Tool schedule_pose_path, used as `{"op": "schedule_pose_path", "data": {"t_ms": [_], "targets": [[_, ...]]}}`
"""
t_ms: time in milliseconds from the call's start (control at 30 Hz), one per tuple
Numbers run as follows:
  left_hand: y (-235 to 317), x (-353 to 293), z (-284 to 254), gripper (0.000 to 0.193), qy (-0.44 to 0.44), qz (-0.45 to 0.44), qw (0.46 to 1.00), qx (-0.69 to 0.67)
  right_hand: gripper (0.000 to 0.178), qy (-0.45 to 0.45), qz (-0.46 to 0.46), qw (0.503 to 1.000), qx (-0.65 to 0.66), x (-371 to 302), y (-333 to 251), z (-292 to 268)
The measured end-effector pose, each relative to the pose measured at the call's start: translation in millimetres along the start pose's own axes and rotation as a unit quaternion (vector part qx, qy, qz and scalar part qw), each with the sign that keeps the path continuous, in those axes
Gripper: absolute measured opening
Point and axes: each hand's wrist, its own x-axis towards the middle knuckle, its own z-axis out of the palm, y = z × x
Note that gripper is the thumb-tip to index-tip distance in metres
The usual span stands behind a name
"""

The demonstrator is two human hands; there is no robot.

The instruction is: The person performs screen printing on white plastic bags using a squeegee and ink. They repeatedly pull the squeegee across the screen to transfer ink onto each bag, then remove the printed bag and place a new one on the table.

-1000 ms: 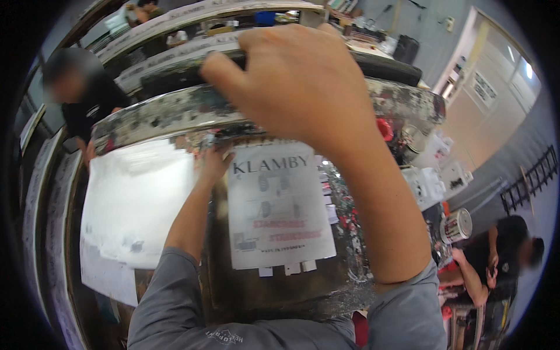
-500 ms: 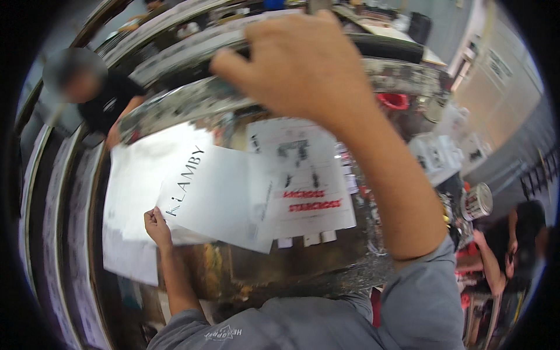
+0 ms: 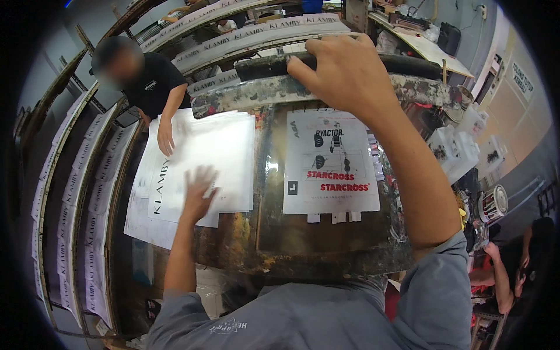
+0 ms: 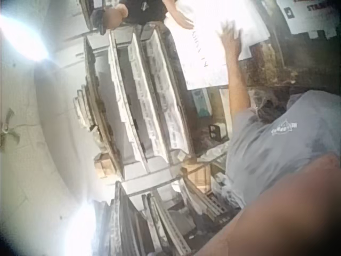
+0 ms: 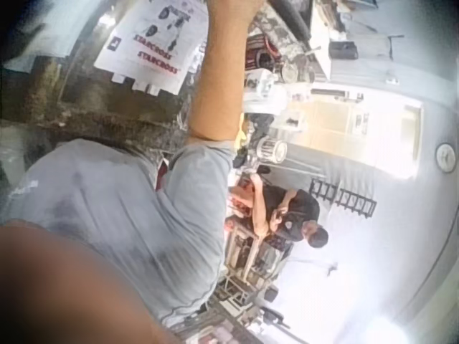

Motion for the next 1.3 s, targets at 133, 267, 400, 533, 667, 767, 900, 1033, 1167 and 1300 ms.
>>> {"op": "schedule_pose_path", "data": {"t_ms": [133, 267, 400, 533, 667, 767, 900, 1033, 1167, 1300], "targets": [[86, 95, 25, 0.086, -0.184, 0.081, 0.979, -0.022, 0.049, -0.025, 0.011, 1.000, -0.006, 10, 5, -1], [203, 148, 57, 0.090, -0.125, 0.142, 0.966, -0.177, 0.054, -0.048, 0.026, 0.998, -0.027, 13, 2, -2], [301, 198, 92, 0.095, -0.079, 0.213, 0.958, -0.176, 0.060, -0.015, 0.015, 1.000, 0.002, 23, 7, -4], [344, 220, 102, 0.094, -0.083, 0.212, 0.952, -0.206, 0.059, -0.097, 0.022, 0.994, 0.034, 35, 25, -7], [367, 224, 97, 0.095, -0.075, 0.207, 0.936, -0.275, 0.059, -0.104, 0.018, 0.994, 0.026, 37, 29, -8], [374, 224, 92, 0.090, -0.089, 0.203, 0.932, -0.287, 0.059, -0.107, 0.015, 0.994, 0.022, 35, 27, -10], [338, 201, 65, 0.078, -0.054, 0.137, 0.946, -0.288, 0.059, -0.119, 0.024, 0.993, 0.014, 29, 21, -14], [280, 137, 26, 0.072, -0.089, 0.003, 0.972, -0.215, 0.060, -0.142, 0.046, 0.989, -0.008, 32, 8, -26], [262, 94, 32, 0.076, -0.117, 0.024, 0.981, -0.153, 0.062, -0.222, 0.105, 0.969, -0.034, 45, -16, -44], [263, 78, 56, 0.078, -0.064, 0.011, 0.986, -0.155, 0.058, -0.064, 0.038, 0.997, -0.028, 33, -10, -21]]}}
